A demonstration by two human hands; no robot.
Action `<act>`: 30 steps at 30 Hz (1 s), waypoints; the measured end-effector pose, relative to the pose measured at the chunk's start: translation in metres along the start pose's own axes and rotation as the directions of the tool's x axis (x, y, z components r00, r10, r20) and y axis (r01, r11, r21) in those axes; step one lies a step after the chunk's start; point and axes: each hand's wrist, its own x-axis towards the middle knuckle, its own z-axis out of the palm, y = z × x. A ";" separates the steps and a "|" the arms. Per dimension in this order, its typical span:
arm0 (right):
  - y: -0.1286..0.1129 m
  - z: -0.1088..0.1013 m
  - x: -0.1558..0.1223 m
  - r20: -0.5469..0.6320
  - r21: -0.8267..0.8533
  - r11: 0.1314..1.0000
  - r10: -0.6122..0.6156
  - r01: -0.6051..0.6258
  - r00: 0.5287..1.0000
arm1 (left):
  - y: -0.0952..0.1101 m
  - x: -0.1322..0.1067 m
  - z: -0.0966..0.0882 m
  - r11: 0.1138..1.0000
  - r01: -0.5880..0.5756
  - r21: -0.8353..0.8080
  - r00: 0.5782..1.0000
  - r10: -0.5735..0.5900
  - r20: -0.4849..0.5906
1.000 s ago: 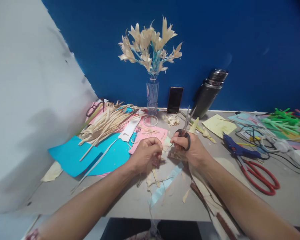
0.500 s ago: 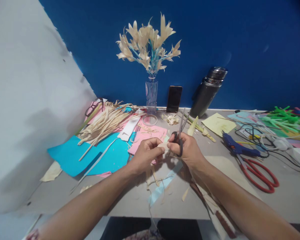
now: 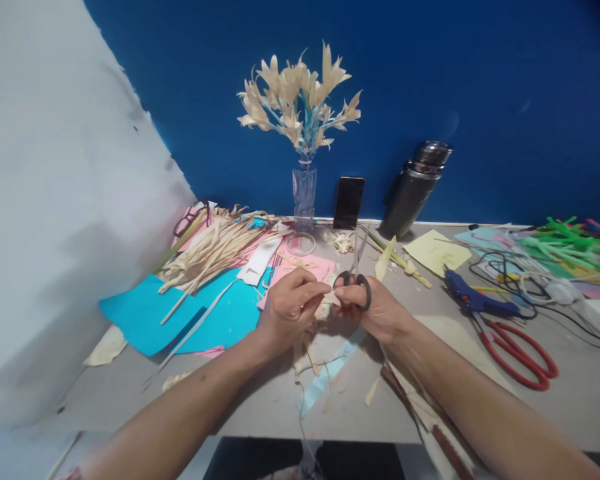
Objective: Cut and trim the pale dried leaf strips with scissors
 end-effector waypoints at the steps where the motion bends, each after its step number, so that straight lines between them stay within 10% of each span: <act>1: 0.000 0.002 -0.001 -0.032 -0.025 0.999 -0.042 0.041 0.999 | 0.002 0.000 0.001 0.999 0.036 -0.033 0.999 -0.036 -0.015; 4: 0.000 0.005 -0.003 -0.139 -0.179 0.969 -0.195 0.169 0.971 | 0.010 0.002 0.003 0.917 0.279 -0.286 0.954 -0.299 -0.025; 9: -0.001 0.004 -0.005 -0.195 -0.372 0.888 -0.359 0.270 0.912 | 0.015 0.006 0.005 0.523 0.614 -0.591 0.773 -0.550 0.316; 30: 0.003 0.003 -0.003 -0.006 -0.200 0.960 -0.199 0.194 0.980 | 0.004 0.001 0.009 0.335 0.636 -0.695 0.759 -0.438 0.483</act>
